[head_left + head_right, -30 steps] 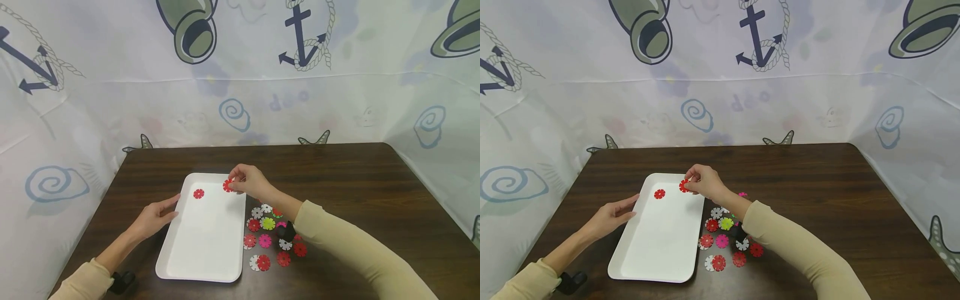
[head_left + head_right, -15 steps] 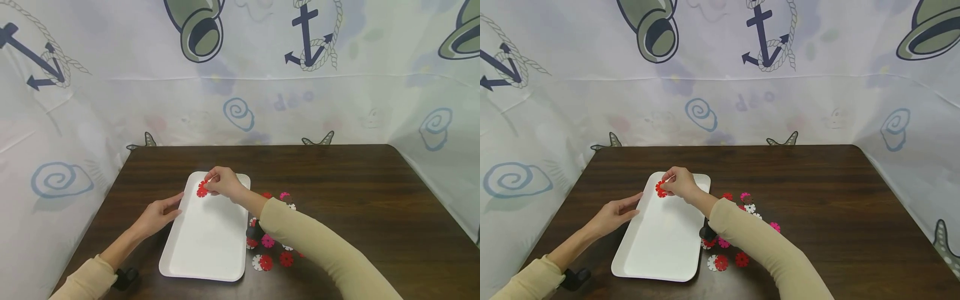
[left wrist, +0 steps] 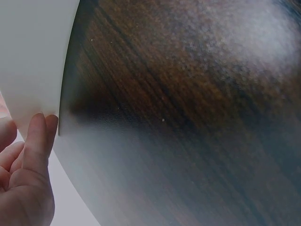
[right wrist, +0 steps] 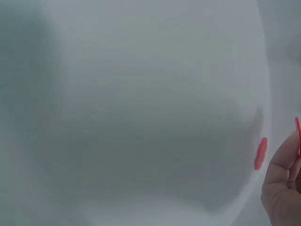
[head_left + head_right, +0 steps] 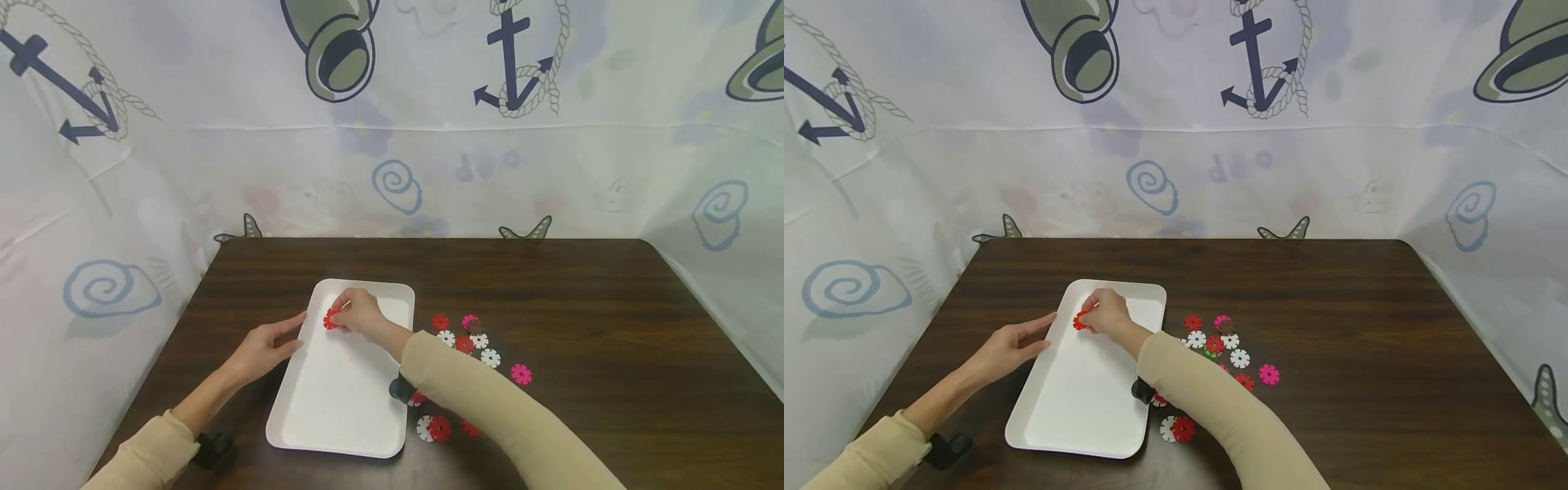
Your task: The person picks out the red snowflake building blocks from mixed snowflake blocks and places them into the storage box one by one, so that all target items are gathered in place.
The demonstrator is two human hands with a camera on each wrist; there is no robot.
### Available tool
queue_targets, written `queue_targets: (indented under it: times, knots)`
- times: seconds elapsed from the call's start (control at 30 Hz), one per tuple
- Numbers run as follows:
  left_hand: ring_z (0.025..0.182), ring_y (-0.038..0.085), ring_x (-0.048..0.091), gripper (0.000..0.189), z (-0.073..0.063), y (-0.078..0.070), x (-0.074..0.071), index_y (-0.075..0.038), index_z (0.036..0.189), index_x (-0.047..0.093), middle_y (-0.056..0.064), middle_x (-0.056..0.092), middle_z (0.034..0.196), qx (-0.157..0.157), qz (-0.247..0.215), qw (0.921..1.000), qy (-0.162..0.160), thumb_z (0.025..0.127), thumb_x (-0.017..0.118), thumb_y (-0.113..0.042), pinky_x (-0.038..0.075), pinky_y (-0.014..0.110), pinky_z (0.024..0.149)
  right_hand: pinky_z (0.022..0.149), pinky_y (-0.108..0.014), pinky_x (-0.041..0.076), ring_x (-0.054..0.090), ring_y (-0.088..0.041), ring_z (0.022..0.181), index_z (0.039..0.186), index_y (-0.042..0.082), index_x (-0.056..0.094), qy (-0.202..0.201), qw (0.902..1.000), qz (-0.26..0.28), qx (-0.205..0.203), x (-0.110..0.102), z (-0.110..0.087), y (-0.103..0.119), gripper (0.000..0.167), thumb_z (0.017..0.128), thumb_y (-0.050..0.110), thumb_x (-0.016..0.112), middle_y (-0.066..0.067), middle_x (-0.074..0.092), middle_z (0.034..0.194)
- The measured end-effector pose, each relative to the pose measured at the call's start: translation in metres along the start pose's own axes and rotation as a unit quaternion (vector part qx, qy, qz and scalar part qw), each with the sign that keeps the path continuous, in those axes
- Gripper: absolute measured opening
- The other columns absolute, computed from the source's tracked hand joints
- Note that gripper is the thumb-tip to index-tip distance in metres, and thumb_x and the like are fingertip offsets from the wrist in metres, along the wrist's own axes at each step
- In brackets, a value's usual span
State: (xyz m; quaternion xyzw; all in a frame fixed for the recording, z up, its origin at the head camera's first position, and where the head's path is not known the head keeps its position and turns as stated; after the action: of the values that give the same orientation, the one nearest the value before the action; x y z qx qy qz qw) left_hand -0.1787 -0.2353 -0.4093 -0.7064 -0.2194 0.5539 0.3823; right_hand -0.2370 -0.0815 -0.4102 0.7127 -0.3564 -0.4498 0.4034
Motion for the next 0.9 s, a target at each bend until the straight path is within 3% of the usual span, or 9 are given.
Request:
queue_targets:
  times: [0.37, 0.9]
  knots:
    - [0.108, 0.039, 0.061, 0.058, 0.002, 0.003, 0.001, 0.001, 0.141, 0.039, 0.027, 0.046, 0.137, 0.005, -0.006, 1.0000, -0.003, 0.088, 0.064, -0.008, 0.056, 0.039, 0.081, 0.052, -0.015, 0.046, 0.049, -0.011, 0.064, 0.086, 0.005, 0.065, 0.005, 0.9909, -0.131, -0.028, 0.014, -0.001, -0.004, 0.009, 0.080, 0.007, 0.072, -0.001, 0.059, 0.075]
    - [0.108, 0.040, 0.061, 0.059, 0.000, 0.003, -0.001, 0.000, 0.141, 0.039, 0.027, 0.047, 0.136, 0.000, -0.013, 0.9999, -0.006, 0.088, 0.064, -0.008, 0.056, 0.040, 0.081, 0.063, -0.016, 0.049, 0.053, -0.012, 0.072, 0.086, 0.006, 0.064, 0.003, 0.9847, -0.169, -0.043, 0.022, -0.003, -0.004, 0.006, 0.082, 0.005, 0.069, -0.001, 0.061, 0.079]
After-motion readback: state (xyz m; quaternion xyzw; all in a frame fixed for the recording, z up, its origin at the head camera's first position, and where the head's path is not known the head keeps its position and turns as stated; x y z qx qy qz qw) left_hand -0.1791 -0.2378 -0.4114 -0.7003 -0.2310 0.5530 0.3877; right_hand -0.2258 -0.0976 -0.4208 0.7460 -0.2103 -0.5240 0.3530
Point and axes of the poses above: each hand's wrist, its own z-axis towards the middle knuckle, its own x-axis out of the palm, y = z × x, the point moved 8 cm from there along z, towards the middle knuckle
